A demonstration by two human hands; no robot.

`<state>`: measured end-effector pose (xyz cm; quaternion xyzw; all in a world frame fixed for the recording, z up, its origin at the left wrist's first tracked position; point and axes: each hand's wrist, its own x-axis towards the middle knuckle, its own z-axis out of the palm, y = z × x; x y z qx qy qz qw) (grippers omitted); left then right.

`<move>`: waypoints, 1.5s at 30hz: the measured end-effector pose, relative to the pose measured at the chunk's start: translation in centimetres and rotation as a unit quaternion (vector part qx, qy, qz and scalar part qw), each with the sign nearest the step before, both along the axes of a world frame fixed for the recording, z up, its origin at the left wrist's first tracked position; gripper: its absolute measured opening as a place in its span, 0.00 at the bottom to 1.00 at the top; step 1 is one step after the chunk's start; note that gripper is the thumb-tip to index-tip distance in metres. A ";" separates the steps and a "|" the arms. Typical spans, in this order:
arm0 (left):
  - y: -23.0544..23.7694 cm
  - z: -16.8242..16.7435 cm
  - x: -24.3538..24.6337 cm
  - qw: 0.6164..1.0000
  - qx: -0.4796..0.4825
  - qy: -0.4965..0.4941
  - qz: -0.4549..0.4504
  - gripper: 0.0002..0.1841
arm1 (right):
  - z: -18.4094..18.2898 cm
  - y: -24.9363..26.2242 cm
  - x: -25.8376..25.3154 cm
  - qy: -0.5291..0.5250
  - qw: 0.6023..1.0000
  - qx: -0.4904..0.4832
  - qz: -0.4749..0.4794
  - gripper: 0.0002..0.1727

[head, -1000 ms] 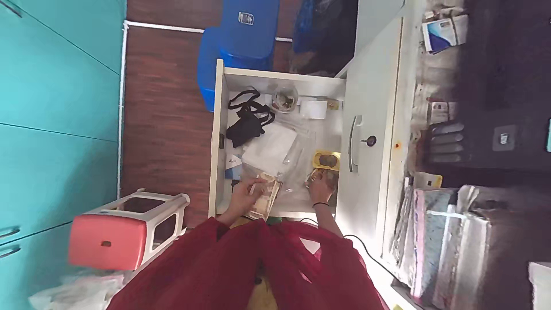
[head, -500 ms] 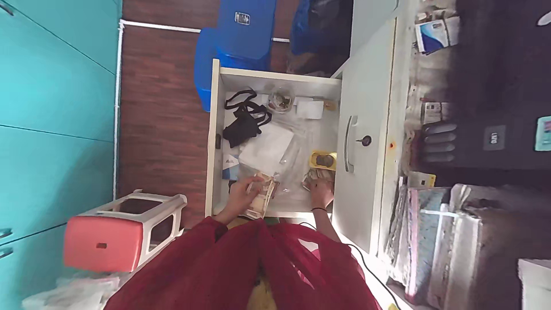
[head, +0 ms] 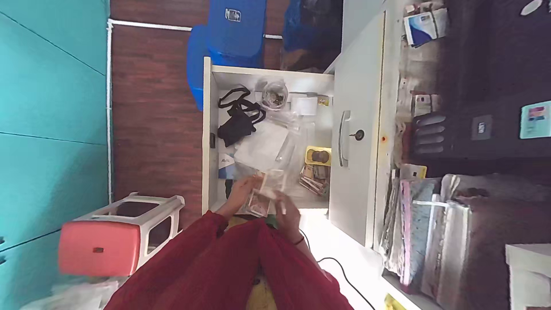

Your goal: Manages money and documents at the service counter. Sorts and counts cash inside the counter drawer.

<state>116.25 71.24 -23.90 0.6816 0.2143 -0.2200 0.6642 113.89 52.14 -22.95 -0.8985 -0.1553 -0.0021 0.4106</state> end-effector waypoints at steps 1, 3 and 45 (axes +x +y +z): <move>-0.1 -0.1 0.1 0.999 -0.020 0.017 0.018 0.20 | -0.2 0.4 -0.5 0.005 0.997 0.036 0.062 0.14; 0.2 0.1 0.2 0.999 -0.031 0.037 0.022 0.15 | -1.3 0.4 -0.4 0.016 0.983 0.096 0.153 0.15; 1.2 1.9 0.0 0.992 0.105 0.033 -0.054 0.17 | -4.7 -4.7 9.1 0.256 0.911 -0.309 -0.092 0.21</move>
